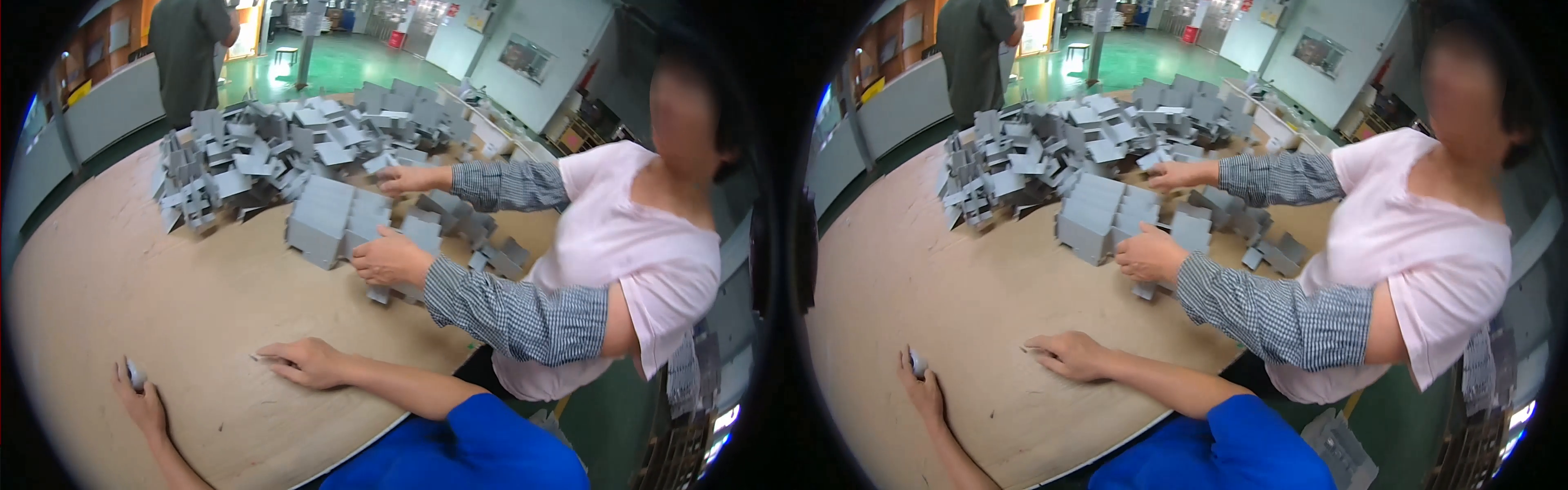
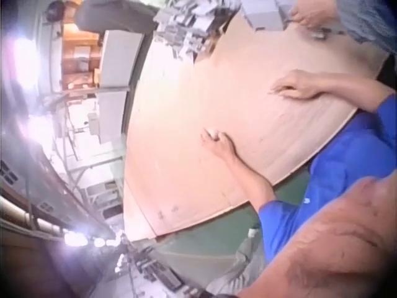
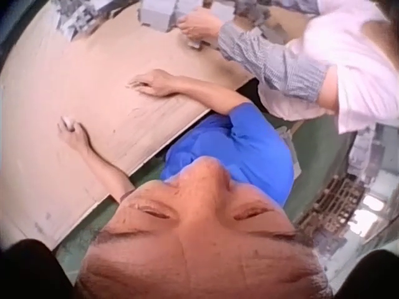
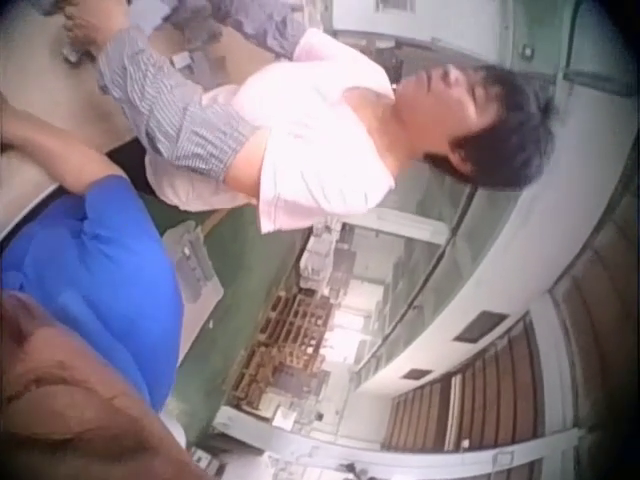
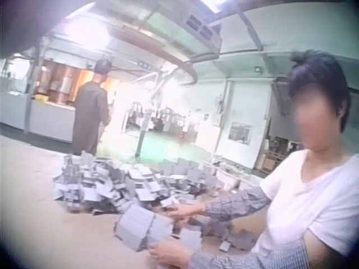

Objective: The person assembles grey L-shaped metal components into larger grid-like structures by hand, securing them with tape from a tape roll.

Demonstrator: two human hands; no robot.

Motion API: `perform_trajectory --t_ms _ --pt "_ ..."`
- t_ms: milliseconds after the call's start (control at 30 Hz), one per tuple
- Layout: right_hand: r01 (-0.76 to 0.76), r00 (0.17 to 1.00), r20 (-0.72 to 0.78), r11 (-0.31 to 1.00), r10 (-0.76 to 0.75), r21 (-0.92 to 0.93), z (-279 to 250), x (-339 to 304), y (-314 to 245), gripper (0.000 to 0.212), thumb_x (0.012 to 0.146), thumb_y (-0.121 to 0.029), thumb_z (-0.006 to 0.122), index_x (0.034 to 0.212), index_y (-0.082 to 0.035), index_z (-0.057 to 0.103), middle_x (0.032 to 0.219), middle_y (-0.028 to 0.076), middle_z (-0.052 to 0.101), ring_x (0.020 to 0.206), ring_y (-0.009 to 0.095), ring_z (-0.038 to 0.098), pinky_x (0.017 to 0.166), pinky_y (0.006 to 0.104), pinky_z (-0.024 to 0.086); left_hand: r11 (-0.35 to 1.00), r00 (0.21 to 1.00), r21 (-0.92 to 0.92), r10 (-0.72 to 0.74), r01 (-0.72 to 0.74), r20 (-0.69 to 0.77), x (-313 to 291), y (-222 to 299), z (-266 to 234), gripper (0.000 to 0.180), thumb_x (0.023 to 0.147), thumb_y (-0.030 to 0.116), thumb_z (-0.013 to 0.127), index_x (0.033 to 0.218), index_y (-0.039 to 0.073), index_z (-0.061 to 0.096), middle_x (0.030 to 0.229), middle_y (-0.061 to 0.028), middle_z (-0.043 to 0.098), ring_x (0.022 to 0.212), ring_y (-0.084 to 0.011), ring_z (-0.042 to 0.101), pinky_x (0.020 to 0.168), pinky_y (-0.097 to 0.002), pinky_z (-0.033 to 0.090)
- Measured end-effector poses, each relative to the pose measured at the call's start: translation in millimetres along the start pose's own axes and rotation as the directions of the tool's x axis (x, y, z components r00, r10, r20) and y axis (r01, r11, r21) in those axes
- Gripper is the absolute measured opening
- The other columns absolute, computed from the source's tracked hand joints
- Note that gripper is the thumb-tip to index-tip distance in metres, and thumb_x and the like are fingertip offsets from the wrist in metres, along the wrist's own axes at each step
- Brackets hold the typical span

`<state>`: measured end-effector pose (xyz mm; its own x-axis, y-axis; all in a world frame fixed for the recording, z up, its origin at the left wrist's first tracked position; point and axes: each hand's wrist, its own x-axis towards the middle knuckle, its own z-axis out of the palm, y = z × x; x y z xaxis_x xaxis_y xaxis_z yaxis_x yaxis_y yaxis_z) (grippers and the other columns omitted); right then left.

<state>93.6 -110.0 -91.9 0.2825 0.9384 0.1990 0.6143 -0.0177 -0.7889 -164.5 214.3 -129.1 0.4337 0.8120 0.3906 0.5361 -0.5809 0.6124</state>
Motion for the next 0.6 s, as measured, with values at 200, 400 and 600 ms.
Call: perform_trajectory --t_ms 200,400,600 --pt "0.050 0.962 -0.262 0.995 -0.072 -0.090 7.4 6.1 15.1 0.037 0.093 -0.014 0.067 0.130 -0.008 0.065 0.091 0.015 0.073 0.072 0.027 0.071 0.068 0.0378 0.057 0.988 0.996 0.130 0.089 -0.088 -0.007 -3.5 13.0 -8.3 0.071 0.074 -0.008 0.049 0.143 0.007 0.053 0.153 -0.0210 0.042 0.142 -0.0423 0.040 0.116 -0.0492 0.036" --pt "-0.160 0.959 -0.242 0.986 0.147 -0.037 6.0 9.2 -4.8 0.038 0.090 -0.010 0.070 0.128 -0.006 0.066 0.085 0.016 0.071 0.062 0.025 0.066 0.060 0.0356 0.054 0.999 0.998 -0.008 0.032 -0.031 0.047 -7.5 42.2 -17.6 0.068 0.072 -0.008 0.051 0.138 0.006 0.057 0.151 -0.0228 0.043 0.138 -0.0413 0.045 0.113 -0.0465 0.040" --pt "-0.144 0.959 -0.258 0.986 0.118 -0.085 9.0 1.4 -4.7 0.035 0.090 -0.009 0.070 0.125 -0.006 0.068 0.086 0.016 0.071 0.064 0.025 0.067 0.060 0.0353 0.054 0.997 0.998 0.072 -0.032 0.028 0.057 -7.0 48.7 -21.7 0.064 0.076 -0.004 0.054 0.138 0.008 0.057 0.152 -0.0198 0.043 0.138 -0.0382 0.045 0.111 -0.0430 0.041"
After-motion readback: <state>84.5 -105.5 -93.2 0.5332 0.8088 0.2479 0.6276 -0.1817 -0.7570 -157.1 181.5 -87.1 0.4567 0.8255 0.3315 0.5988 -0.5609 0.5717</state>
